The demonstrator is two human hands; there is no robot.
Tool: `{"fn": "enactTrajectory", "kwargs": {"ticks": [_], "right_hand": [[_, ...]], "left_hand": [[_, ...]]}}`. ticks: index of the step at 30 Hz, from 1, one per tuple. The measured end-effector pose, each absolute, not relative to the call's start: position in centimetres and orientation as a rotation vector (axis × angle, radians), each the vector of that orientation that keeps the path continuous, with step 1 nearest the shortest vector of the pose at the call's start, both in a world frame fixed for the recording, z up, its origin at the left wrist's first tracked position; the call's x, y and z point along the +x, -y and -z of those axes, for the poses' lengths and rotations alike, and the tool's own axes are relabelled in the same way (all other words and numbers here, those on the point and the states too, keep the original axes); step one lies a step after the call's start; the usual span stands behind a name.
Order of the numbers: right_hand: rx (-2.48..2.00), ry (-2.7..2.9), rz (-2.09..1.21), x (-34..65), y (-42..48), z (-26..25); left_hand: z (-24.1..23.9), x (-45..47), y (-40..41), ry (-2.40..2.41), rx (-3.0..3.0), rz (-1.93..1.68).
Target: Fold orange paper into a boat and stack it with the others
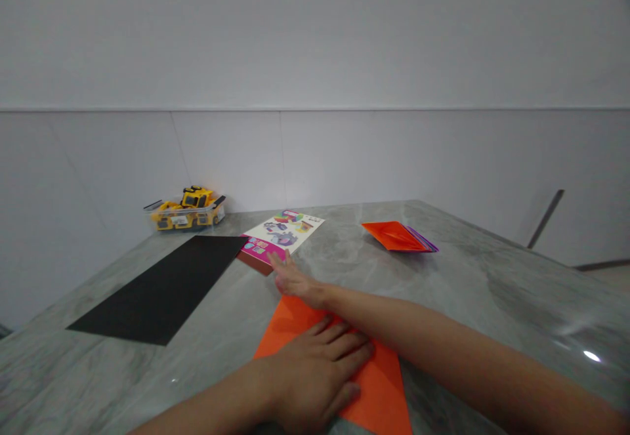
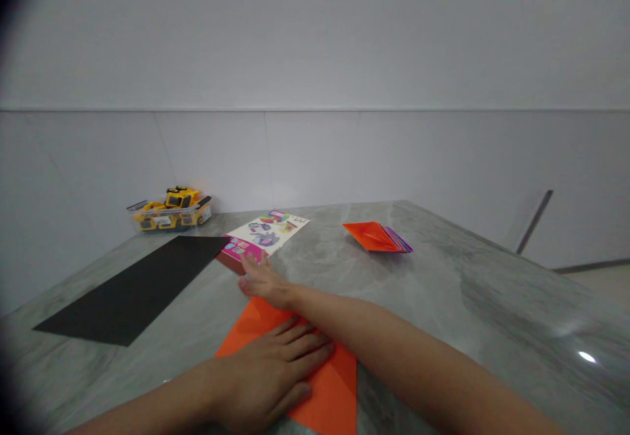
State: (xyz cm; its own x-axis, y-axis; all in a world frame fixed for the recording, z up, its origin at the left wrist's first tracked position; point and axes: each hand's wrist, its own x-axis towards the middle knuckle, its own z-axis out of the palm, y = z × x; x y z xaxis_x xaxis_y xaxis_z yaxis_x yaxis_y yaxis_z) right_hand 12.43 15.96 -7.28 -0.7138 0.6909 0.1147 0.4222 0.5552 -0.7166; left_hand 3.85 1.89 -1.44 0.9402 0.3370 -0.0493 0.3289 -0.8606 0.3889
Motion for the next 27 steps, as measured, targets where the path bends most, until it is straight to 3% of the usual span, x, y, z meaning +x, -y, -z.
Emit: {"fn": "enactTrajectory", "kwargs": {"ticks": [17,27], "right_hand": [[-0.683,2.339,-1.032,7.4,-16.2,4.9],[-0.773,2.085,-0.803,11.8,-15.4,5.2]], "left_hand": [[0.9,4.0,-1.7,-0.488,2.652,-0.072],[1.5,3.1,-1.3,-0.802,2.599,-0.115]]}}
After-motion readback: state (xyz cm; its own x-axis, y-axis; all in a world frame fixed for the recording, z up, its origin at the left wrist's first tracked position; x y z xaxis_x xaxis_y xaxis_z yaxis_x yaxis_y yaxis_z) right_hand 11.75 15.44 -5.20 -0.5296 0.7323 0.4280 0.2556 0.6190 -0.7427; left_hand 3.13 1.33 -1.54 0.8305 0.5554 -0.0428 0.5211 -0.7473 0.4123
